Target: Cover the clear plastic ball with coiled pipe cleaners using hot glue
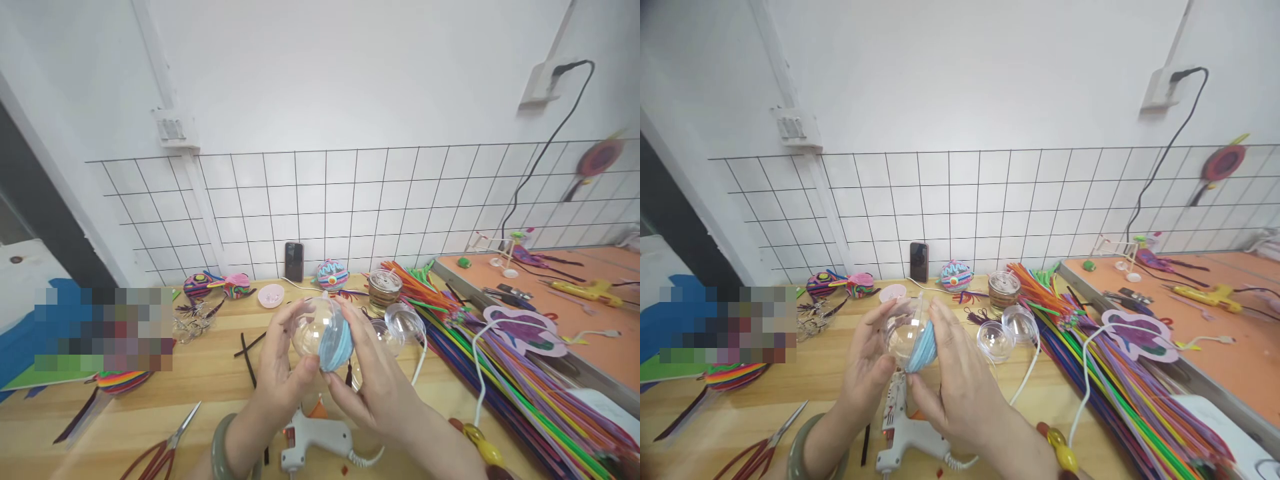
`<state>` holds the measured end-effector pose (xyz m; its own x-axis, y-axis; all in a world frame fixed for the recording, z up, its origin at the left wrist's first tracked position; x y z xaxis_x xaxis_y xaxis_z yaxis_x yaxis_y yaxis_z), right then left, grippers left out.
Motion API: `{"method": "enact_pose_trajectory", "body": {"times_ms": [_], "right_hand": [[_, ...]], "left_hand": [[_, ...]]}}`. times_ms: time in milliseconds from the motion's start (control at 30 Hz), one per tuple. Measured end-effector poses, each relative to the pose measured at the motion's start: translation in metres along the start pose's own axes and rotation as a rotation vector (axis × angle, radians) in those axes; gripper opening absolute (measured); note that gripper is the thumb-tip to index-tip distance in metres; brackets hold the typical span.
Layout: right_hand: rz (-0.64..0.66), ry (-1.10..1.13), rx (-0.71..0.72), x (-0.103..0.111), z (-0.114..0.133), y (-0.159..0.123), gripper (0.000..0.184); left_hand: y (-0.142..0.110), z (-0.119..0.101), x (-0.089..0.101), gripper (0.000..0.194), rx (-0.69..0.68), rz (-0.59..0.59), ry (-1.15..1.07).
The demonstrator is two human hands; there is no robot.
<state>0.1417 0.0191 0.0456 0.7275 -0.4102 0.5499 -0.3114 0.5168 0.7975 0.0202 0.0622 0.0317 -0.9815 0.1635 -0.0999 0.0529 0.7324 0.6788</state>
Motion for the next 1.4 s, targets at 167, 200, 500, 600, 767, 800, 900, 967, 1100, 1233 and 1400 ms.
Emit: {"method": "enact_pose_trajectory", "body": {"times_ms": [167,200,500,600,767,800,900,967,1100,1233,1400], "right_hand": [[0.005,-0.119,0.088,-0.005,0.004,-0.002,0.078],[0.004,-0.14,0.1,-0.006,0.004,-0.002,0.078],[0.035,-0.327,0.122,-0.01,0.001,0.002,0.076],[0.045,-0.366,0.126,-0.012,0.0,0.002,0.074],[0.054,-0.391,0.123,-0.016,-0.003,0.001,0.075],[0.056,-0.392,0.121,-0.017,-0.003,0.001,0.075],[0.066,-0.394,0.112,-0.019,-0.004,0.0,0.075],[0.076,-0.398,0.105,-0.021,-0.004,0.0,0.076],[0.083,-0.404,0.096,-0.022,-0.006,0.0,0.078],[0.11,-0.366,0.06,-0.024,-0.014,-0.002,0.082],[0.247,-0.231,-0.063,-0.031,-0.028,-0.005,0.086]], "left_hand": [[0.003,-0.003,0.0,0.042,0.024,-0.065,-0.006],[0.003,-0.002,0.0,0.04,0.035,-0.075,-0.006],[0.003,0.016,-0.001,0.045,0.142,0.007,-0.017],[0.005,0.016,-0.002,0.04,0.153,0.065,0.038],[0.011,0.013,-0.003,0.035,0.14,0.13,0.063],[0.012,0.014,-0.003,0.034,0.147,0.142,0.059],[0.012,0.017,-0.004,0.034,0.164,0.171,0.044],[0.012,0.018,-0.004,0.033,0.165,0.177,0.038],[0.012,0.021,-0.004,0.034,0.173,0.164,0.046],[0.011,0.025,-0.003,0.034,0.215,0.135,0.082],[0.01,0.035,-0.001,0.04,0.293,0.114,0.19]]}}
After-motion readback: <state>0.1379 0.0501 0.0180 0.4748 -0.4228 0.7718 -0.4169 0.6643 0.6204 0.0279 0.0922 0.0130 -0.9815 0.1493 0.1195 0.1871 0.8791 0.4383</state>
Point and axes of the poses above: each hand's wrist, its own y-axis towards the middle knuckle, its own x-axis out of the back of the hand, z = x × y, the point moved 9 cm from there along y, towards the middle knuckle, and after that the axes turned 4 degrees about -z, right-handed, at the moved point
